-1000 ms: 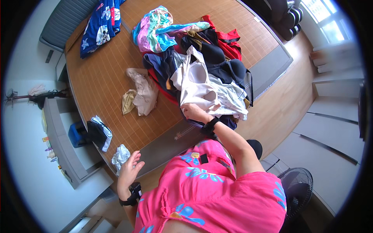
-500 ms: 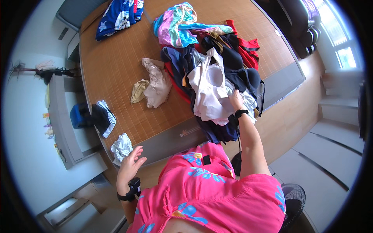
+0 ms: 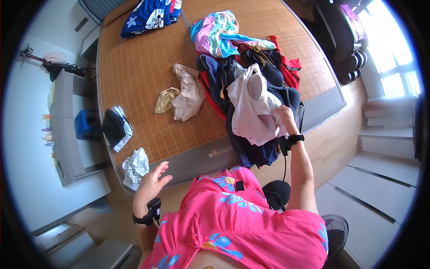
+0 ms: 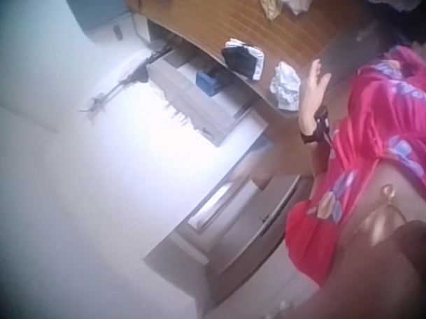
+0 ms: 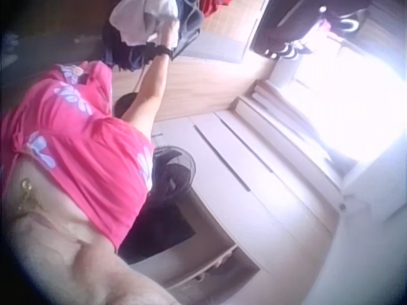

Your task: Folding various items of underwear and laundry on a bed.

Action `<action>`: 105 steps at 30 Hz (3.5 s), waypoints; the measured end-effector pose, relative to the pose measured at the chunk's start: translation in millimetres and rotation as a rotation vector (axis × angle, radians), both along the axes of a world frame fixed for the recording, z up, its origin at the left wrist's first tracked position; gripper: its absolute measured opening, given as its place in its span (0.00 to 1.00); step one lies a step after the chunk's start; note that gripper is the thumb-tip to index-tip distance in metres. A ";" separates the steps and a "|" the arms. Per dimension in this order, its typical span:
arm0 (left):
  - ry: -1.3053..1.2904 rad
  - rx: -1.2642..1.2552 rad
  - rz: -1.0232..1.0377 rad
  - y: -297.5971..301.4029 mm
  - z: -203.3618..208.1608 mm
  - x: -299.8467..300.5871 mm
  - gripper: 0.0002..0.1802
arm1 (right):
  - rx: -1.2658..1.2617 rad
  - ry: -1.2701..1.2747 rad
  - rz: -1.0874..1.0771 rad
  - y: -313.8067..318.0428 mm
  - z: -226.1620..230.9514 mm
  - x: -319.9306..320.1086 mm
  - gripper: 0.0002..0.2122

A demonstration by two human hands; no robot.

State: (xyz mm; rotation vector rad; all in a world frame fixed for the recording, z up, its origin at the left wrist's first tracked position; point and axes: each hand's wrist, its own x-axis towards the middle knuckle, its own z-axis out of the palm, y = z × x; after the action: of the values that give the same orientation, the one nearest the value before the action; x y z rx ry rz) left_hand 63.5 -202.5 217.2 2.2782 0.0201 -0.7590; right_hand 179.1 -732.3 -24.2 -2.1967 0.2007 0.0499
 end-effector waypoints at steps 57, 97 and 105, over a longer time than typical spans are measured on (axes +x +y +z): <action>-0.169 -0.935 0.752 -53.2 -35.7 105.4 0.26 | -0.116 -0.239 -0.067 57.6 16.8 129.8 0.16; -0.064 -0.808 0.246 68.7 -22.3 18.3 0.22 | -0.090 -0.599 0.360 389.7 305.9 3.1 0.32; -0.139 -1.679 0.784 146.2 28.2 15.5 0.18 | -0.262 -0.715 0.912 504.9 255.1 -100.9 0.37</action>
State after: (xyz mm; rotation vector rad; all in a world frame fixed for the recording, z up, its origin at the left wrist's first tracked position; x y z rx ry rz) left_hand 79.0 -56.4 245.4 0.5735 0.1395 -0.0136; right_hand 78.2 -227.4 231.0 -2.2328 -1.2424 -0.2648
